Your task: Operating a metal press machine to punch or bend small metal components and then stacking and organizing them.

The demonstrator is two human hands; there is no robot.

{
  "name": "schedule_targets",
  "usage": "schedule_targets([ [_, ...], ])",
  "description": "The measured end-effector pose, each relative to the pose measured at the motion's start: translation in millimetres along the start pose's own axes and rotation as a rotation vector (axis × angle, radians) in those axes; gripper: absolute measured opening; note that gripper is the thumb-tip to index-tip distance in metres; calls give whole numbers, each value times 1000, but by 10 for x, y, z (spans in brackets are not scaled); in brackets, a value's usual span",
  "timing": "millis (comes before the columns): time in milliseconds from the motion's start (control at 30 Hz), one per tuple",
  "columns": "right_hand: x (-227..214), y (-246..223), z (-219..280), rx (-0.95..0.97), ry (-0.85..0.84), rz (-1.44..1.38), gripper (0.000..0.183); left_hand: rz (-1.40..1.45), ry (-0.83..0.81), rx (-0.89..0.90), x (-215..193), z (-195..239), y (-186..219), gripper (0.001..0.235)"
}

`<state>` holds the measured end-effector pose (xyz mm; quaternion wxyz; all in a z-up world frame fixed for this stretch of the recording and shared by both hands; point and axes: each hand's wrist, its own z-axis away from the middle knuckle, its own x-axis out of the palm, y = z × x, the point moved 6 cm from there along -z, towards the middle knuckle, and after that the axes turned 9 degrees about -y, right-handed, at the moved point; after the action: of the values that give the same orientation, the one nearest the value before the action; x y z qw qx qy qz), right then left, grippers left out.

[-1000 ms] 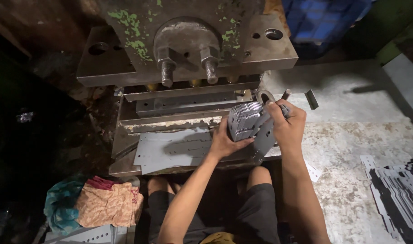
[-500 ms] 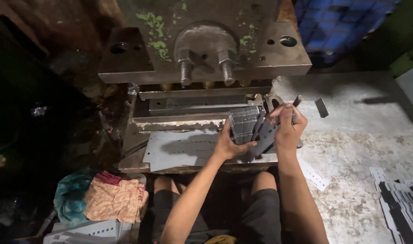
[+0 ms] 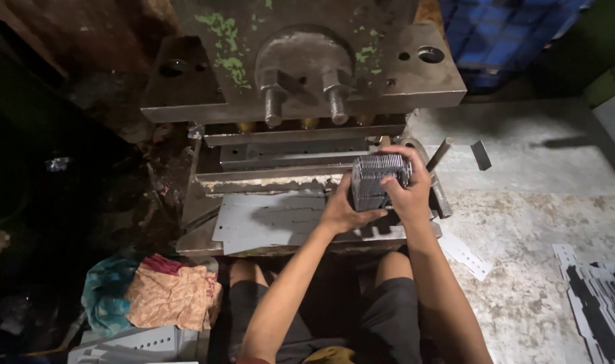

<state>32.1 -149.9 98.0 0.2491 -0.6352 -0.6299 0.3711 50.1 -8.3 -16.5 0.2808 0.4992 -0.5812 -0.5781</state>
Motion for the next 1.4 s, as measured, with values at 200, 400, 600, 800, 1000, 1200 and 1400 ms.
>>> schedule_targets([
  [200,-82,218,-16,110,34,-141,35,84,22,30,39,-13,59,105],
  [400,-67,302,10,154,144,-260,25,23,1,-14,137,-104,-103,108],
  [600,-60,324,63,91,106,-315,41,26,-41,-10,124,-87,83,112],
  [800,-140,-99,-55,283,-142,-135,74,57,-100,32,125,-148,143,113],
  [1000,-268,-141,-145,299,-316,-338,84,77,-193,-3,260,-198,-101,135],
  [1200,-397,46,-33,329,-235,-368,80,16,-90,70,195,-76,44,127],
  [1400,-480,192,26,328,-234,-146,70,46,-56,463,-255,30,995,94],
])
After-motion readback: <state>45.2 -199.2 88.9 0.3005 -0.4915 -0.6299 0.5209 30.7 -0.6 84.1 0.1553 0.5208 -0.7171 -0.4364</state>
